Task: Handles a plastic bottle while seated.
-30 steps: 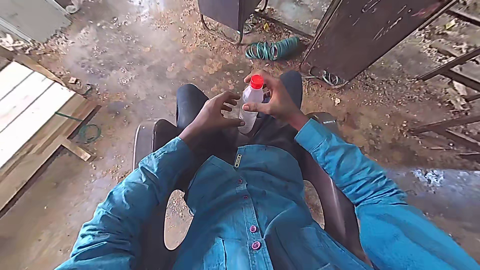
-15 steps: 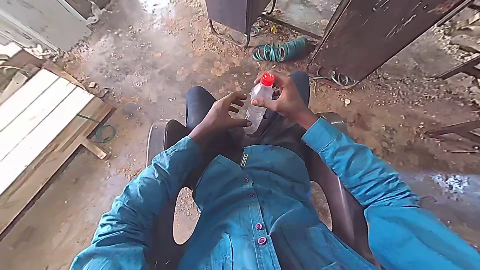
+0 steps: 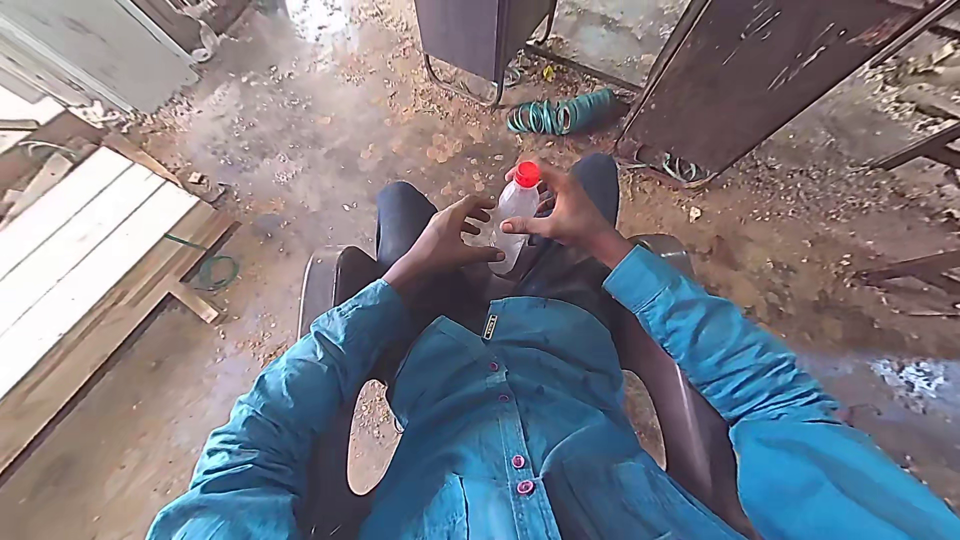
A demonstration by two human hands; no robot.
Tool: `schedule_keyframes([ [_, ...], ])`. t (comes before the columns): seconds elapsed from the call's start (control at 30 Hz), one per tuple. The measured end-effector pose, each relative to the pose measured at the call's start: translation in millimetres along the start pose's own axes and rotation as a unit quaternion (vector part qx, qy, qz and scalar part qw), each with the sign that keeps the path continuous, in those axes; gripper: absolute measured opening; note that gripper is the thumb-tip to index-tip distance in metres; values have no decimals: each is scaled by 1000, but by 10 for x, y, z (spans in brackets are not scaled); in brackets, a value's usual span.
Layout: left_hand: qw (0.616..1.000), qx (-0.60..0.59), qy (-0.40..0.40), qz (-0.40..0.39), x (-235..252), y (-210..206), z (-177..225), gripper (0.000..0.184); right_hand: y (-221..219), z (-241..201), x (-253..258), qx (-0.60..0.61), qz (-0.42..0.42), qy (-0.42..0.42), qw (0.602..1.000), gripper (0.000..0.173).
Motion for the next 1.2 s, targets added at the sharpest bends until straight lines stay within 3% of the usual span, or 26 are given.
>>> schedule_keyframes([
  [0.23,1000,12,-17,2,5,0,-18,82,4,15,16,-26,1,-9,1000,76],
  [0.5,1000,8,-1,-1,-3,0,9,80,-28,49,-18,-76,-18,-59,995,97],
  [0.67,1000,4,-6,3,-2,9,5,81,-37,2,-25,-86,-7,-71,994,70],
  [0.83,1000,-15,-9,-7,-2,15,13,75,-29,-39,-35,-65,-18,-54,996,64],
  [0.93,1000,-16,-26,-5,6,11,-30,65,-47,-35,-40,-87,-32,-28,995,68],
  [1.2,999,-23,-22,5,6,10,-42,63,-71,35,-3,-90,-58,-7,994,81],
])
Point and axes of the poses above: each hand's wrist, its own x-axis towards the middle knuckle, its own y-axis out of the back of the hand, z = x × y, the point moved 1 cm from there along x, towards the middle knuckle, and after that the axes turned 7 degrees about -x, right-handed, at the moved point
